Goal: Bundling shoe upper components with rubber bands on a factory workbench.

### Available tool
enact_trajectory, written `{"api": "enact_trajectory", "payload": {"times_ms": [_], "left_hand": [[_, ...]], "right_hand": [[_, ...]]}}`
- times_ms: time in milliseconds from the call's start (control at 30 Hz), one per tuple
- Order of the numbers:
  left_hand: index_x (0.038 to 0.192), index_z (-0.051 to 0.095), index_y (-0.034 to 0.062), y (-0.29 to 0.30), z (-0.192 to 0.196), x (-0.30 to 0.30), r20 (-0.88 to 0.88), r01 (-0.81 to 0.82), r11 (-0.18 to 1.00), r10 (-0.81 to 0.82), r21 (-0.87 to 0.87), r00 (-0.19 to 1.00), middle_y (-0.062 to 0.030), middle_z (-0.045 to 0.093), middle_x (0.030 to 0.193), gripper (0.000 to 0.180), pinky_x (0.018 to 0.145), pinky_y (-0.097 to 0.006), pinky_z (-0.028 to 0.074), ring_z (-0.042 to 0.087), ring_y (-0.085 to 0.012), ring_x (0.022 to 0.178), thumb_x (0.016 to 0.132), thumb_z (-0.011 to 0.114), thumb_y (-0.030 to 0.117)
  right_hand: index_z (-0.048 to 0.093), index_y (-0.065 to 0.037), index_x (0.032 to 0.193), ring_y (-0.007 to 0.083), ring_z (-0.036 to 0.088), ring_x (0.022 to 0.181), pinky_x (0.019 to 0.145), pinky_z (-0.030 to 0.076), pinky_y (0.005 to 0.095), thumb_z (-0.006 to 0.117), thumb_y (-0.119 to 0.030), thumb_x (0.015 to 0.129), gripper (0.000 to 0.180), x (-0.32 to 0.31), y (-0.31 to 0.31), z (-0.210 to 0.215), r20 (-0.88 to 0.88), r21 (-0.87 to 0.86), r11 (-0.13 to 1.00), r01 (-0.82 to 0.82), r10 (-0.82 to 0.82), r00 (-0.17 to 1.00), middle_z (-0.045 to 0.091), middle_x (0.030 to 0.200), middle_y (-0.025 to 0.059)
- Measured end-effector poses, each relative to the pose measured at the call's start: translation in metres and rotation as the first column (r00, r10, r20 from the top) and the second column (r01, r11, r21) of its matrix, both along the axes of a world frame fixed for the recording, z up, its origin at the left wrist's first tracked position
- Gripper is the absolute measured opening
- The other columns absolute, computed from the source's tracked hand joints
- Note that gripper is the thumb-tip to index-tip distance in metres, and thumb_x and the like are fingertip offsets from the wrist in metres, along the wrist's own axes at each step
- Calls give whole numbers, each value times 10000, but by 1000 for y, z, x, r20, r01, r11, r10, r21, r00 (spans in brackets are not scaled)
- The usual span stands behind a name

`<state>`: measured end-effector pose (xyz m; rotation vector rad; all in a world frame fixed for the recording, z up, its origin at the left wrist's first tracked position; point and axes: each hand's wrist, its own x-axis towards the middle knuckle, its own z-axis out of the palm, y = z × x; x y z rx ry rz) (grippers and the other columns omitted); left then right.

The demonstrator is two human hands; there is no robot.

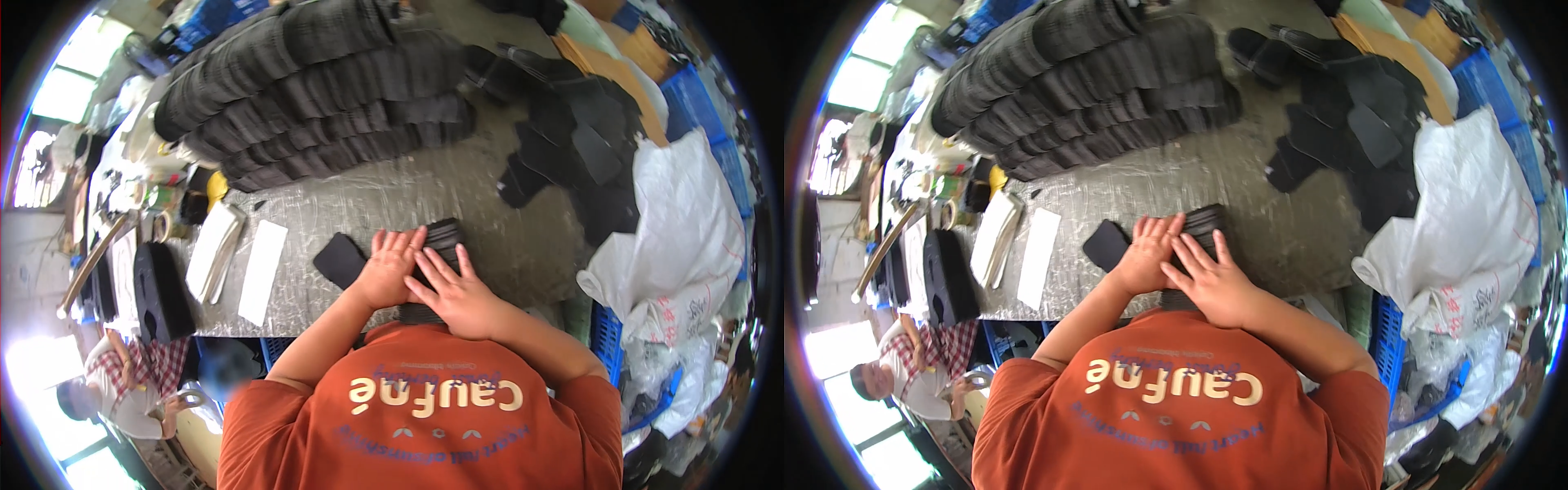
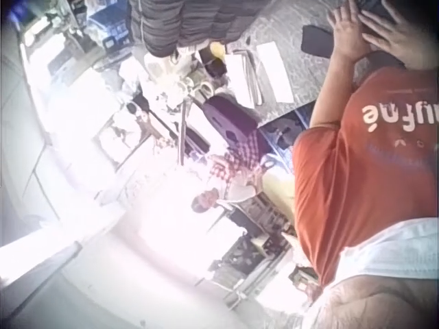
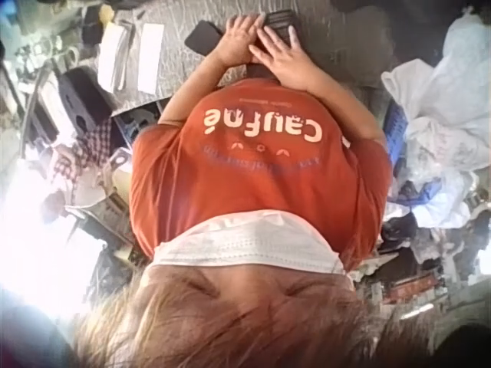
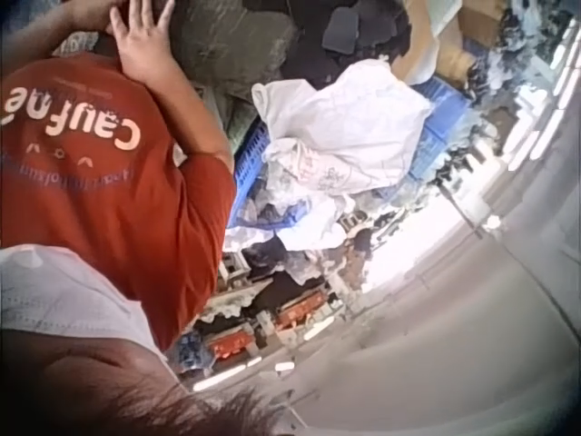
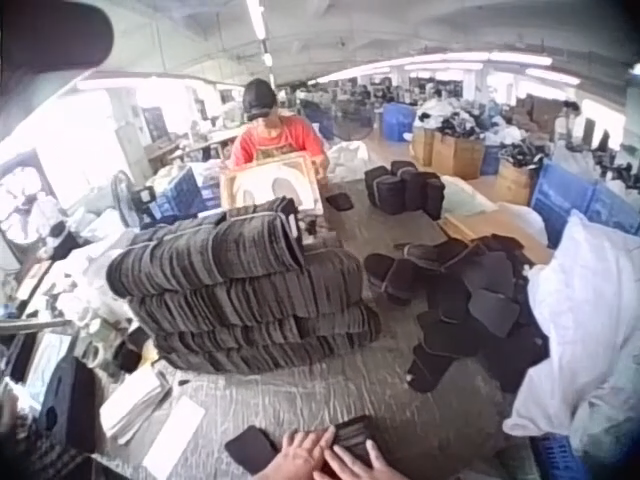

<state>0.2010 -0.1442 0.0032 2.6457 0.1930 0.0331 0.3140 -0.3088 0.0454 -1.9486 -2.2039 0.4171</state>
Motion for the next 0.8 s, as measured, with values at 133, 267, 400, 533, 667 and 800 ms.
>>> {"api": "enact_trajectory", "payload": {"times_ms": [133, 267, 400, 533, 667, 800], "left_hand": [[1364, 326, -28, 9, 8, 3, 11, 25, 965, -23, -261, 1000, -221, 481, 1253, 995, 1037, -491, 290, 426, -377, 1193, 572, 816, 321], [1360, 302, -62, 17, 18, 3, 1, 33, 918, -35, -395, 999, -249, 505, 1207, 970, 979, -415, 390, 479, -387, 1127, 581, 807, 219], [1268, 458, -41, 36, 10, -6, -9, -66, 798, 76, -598, 997, -239, 483, 1281, 720, 972, -384, 411, 494, -380, 1151, 657, 759, 192], [978, 662, 48, 115, -12, -31, -31, -736, 619, 759, -275, 650, -159, 663, 980, 209, 778, -381, 500, 643, -319, 857, 792, 625, 136], [825, 671, 105, 243, -35, -100, 3, -805, 419, 886, 419, 463, -94, 635, 929, 129, 859, -441, 426, 547, -290, 998, 712, 615, 135], [874, 681, 123, 286, -33, -112, -120, -734, 501, 853, 458, 508, -69, 639, 997, 173, 963, -497, 328, 481, -266, 1121, 775, 556, 187]], "right_hand": [[425, -27, 1341, 370, 218, 1375, 1067, 78, 637, 494, -276, 824, 578, -9, 0, -12, 316, 50, 994, 93, -104, 943, 306, 1433, 246], [291, -83, 1427, 378, 58, 1406, 1093, 6, 603, 781, -597, 433, 1222, 3, 26, 18, 365, -251, 958, 137, -38, 930, 169, 1481, 256], [292, -127, 1433, 394, 128, 1383, 1086, 69, 615, 823, -520, 460, 1176, 6, 38, 27, 318, -361, 924, 126, -5, 948, 263, 1432, 248], [259, -118, 1439, 407, 206, 1344, 1048, 210, 615, 847, -423, 456, 1185, 3, 35, 17, 242, -363, 896, 256, -175, 954, 287, 1403, 253], [236, -122, 1441, 407, 219, 1332, 1025, 268, 597, 844, -373, 462, 1179, -3, 35, 12, 225, -338, 883, 324, -259, 939, 259, 1408, 261], [249, -135, 1441, 413, 219, 1329, 1028, 275, 584, 841, -363, 462, 1167, -2, 37, 13, 221, -349, 876, 332, -267, 938, 228, 1424, 265]]}}
